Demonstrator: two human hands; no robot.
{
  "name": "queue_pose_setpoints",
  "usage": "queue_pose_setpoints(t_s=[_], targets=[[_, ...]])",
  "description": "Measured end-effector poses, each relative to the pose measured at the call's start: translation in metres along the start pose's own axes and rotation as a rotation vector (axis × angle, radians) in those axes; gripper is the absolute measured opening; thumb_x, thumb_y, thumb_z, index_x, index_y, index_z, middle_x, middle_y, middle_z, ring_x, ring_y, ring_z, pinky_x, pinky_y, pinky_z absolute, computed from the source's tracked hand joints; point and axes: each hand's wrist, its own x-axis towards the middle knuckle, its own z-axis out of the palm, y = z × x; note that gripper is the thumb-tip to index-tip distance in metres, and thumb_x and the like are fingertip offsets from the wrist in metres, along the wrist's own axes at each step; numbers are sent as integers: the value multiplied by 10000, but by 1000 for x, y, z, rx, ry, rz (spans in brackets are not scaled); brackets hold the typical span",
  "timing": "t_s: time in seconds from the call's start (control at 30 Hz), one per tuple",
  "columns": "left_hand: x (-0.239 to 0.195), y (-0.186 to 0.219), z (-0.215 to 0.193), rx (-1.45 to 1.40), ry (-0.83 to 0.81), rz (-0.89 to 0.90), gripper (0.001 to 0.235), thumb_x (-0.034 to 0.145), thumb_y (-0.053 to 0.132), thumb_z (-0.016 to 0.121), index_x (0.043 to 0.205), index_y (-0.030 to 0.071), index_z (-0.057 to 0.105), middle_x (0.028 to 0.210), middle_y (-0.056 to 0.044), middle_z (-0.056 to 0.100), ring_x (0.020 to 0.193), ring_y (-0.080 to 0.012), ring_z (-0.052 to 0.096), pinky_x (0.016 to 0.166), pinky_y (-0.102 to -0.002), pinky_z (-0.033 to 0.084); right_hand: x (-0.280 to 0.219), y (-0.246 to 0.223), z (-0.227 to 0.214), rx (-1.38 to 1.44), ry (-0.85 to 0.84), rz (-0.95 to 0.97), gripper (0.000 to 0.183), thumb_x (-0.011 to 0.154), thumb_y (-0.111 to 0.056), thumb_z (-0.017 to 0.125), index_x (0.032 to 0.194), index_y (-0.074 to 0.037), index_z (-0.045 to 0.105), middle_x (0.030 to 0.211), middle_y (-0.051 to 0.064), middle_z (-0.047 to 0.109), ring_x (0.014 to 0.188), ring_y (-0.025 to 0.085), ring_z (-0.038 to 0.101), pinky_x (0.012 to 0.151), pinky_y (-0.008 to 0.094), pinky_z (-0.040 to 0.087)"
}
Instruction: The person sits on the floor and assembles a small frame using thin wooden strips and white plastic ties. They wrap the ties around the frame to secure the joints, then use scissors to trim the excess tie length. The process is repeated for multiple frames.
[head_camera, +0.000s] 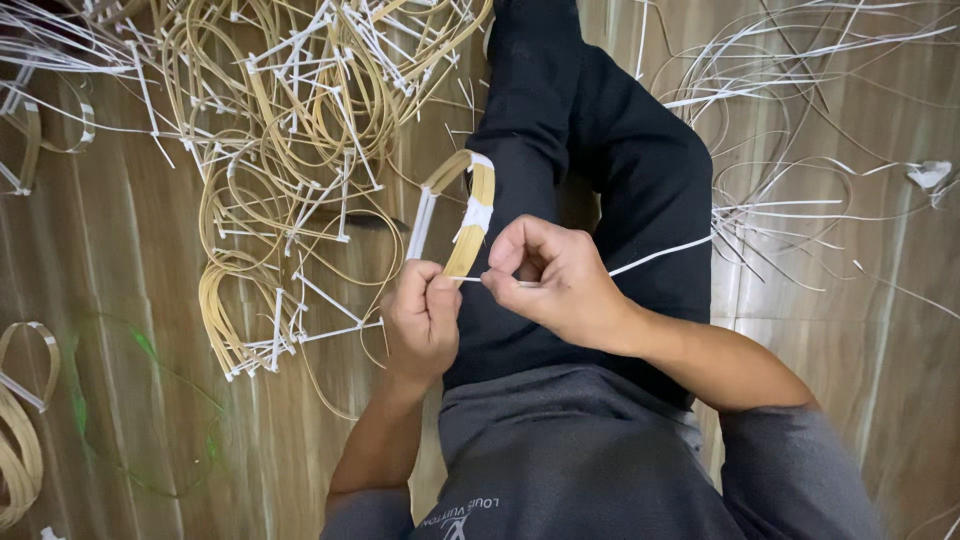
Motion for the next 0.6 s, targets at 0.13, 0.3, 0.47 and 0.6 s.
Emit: queue_pose_setpoints(t_s=[0.13, 0.3, 0.47, 0.6], targets=[[0, 2, -1, -33, -22, 23, 155, 1042, 128, 536, 930, 22, 552, 615, -30, 562, 520, -121, 563, 502, -287, 434, -1, -6, 2, -71, 20, -10, 158, 888, -14, 778, 929, -41, 628, 808, -85, 599, 658, -50, 487, 547, 141, 390], [2, 6, 1, -25, -12, 59, 179, 1060, 125, 539, 912, 25, 549, 617, -22, 567, 535, -102, 569, 509, -273, 446, -1, -12, 3, -80, 20, -42, 163, 887, -21, 775, 924, -43, 618, 794, -90, 601, 662, -61, 500, 538, 143, 400], [1, 6, 2, -41, -31, 44, 175, 1062, 120, 523, 916, 27, 548, 608, -16, 569, 528, -84, 563, 504, -265, 442, -1, -16, 0, -160, 37, -62, 156, 882, -28, 780, 918, -35, 628, 764, -74, 614, 608, -53, 472, 500, 156, 372], [0, 6, 1, -34, -9, 56, 178, 1059, 130, 544, 919, 21, 548, 624, -20, 572, 542, -87, 561, 513, -260, 453, -3, -20, -2, -247, 13, -108, 153, 886, -37, 790, 911, -26, 639, 743, -58, 625, 582, -40, 466, 485, 164, 370]])
